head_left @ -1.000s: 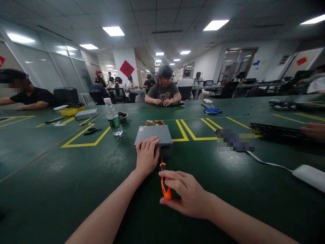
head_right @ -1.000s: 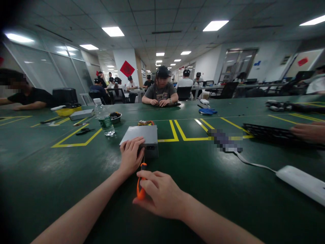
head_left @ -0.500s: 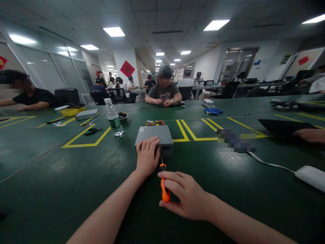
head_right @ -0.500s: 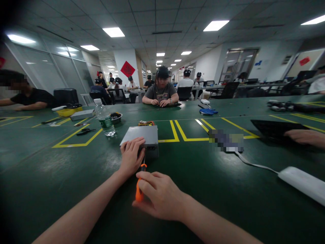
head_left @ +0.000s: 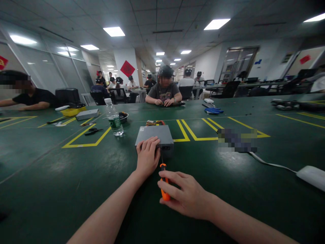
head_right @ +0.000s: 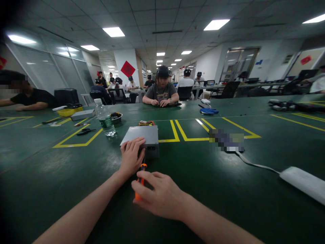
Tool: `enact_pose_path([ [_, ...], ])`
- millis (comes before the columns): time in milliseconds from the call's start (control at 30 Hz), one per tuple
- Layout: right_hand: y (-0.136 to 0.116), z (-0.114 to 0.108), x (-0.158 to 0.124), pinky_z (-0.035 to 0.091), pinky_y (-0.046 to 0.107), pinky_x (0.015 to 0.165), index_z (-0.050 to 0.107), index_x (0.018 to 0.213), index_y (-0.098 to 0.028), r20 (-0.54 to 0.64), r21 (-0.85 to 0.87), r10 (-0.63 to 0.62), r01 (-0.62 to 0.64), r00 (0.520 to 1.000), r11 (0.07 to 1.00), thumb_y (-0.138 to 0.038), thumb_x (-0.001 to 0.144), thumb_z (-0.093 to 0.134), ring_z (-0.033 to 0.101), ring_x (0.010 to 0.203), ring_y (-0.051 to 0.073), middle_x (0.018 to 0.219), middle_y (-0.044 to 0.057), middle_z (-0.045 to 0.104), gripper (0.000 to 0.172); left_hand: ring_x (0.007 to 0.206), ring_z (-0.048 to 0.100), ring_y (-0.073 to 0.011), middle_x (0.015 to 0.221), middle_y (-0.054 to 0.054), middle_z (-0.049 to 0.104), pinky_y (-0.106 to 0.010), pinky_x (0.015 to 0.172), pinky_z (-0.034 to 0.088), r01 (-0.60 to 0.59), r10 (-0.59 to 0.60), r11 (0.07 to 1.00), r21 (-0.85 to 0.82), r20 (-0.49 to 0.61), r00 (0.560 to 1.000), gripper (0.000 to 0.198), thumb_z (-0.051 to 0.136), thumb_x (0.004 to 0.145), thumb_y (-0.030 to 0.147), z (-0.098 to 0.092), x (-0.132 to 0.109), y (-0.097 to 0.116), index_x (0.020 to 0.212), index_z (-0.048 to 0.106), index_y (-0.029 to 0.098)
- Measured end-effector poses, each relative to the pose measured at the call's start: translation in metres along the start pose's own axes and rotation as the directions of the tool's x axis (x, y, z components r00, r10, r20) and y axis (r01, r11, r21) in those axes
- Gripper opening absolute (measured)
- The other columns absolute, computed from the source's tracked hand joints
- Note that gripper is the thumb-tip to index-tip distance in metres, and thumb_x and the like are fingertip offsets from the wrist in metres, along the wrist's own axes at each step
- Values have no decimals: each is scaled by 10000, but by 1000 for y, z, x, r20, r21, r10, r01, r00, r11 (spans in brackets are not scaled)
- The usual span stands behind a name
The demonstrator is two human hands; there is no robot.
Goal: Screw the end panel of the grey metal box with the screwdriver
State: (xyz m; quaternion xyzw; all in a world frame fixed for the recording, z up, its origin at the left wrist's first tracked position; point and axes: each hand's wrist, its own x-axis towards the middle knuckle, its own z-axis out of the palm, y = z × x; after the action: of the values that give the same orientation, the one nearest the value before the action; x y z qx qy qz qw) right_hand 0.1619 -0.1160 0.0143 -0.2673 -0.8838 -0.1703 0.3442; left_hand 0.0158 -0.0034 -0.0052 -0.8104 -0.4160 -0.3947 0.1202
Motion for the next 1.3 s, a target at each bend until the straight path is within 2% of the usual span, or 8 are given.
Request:
enact_pose_path([
  [100, 1, -3, 0, 506, 281, 712, 504, 1116, -163, 26, -55, -60, 61, 998, 997, -201, 868, 462, 610, 935, 175, 1059, 152, 619, 255, 1164, 455, -193, 1242, -40, 546, -408, 994, 236, -4, 4, 1000, -3, -8, 1000, 293, 451, 847, 206, 0, 0, 0, 1135, 487, 241],
  [233, 6, -2, -3, 497, 258, 657, 529, 948, -125, -108, -88, -78, 68, 991, 994, -205, 827, 563, 634, 776, 136, 1013, 155, 643, 149, 1160, 460, -200, 1235, -45, 551, -415, 989, 243, 2, -2, 1000, -11, -15, 1000, 294, 450, 844, 203, -1, 0, 1, 1132, 492, 244],
  [333, 7, 1, -4, 507, 251, 642, 504, 871, -125, -160, -77, -72, 60, 984, 995, -251, 821, 581, 639, 798, 149, 952, 157, 659, 157, 1162, 458, -200, 1235, -47, 551, -419, 990, 241, 7, -7, 1000, -20, -12, 1000, 296, 447, 846, 204, -1, 0, 1, 1136, 489, 243],
  [533, 5, 0, -3, 510, 264, 786, 503, 1092, -69, -7, -97, -70, 69, 998, 993, -94, 872, 391, 602, 961, 168, 1052, 155, 625, 248, 1161, 458, -208, 1231, -55, 552, -427, 990, 241, -5, 5, 1000, -19, -13, 1000, 297, 446, 845, 205, -1, 0, 1, 1135, 495, 244],
  [700, 10, 0, -1, 524, 270, 699, 558, 959, -82, -90, -169, -118, 102, 989, 980, -115, 841, 497, 629, 766, 155, 933, 144, 653, 136, 1164, 457, -197, 1237, -47, 549, -412, 996, 240, 1, -2, 1000, -19, -15, 1000, 298, 457, 843, 210, 0, 0, 0, 1138, 491, 243],
  [867, 14, 1, -4, 519, 293, 748, 537, 1008, -108, -29, -170, -106, 100, 994, 980, -109, 819, 523, 621, 842, 167, 1005, 153, 630, 189, 1153, 468, -200, 1222, -44, 560, -417, 990, 250, 3, -4, 1000, -17, -21, 1000, 283, 463, 841, 210, 0, 0, 0, 1119, 507, 246],
  [1067, 25, -17, -19, 537, 262, 706, 532, 990, -135, -131, -189, -123, 96, 984, 977, -130, 786, 560, 628, 827, 146, 930, 100, 650, 207, 1156, 461, -208, 1221, -52, 559, -428, 996, 245, 13, -13, 999, -38, -11, 1000, 285, 458, 842, 200, -2, 1, 2, 1120, 505, 239],
  [1300, 34, -21, -27, 542, 276, 681, 520, 1004, -134, -116, -208, -112, 87, 987, 974, -136, 780, 563, 623, 828, 150, 948, 110, 642, 228, 1172, 448, -205, 1236, -42, 549, -421, 999, 238, 15, -15, 999, -34, 2, 1000, 283, 454, 844, 202, -1, 1, 2, 1122, 493, 239],
])
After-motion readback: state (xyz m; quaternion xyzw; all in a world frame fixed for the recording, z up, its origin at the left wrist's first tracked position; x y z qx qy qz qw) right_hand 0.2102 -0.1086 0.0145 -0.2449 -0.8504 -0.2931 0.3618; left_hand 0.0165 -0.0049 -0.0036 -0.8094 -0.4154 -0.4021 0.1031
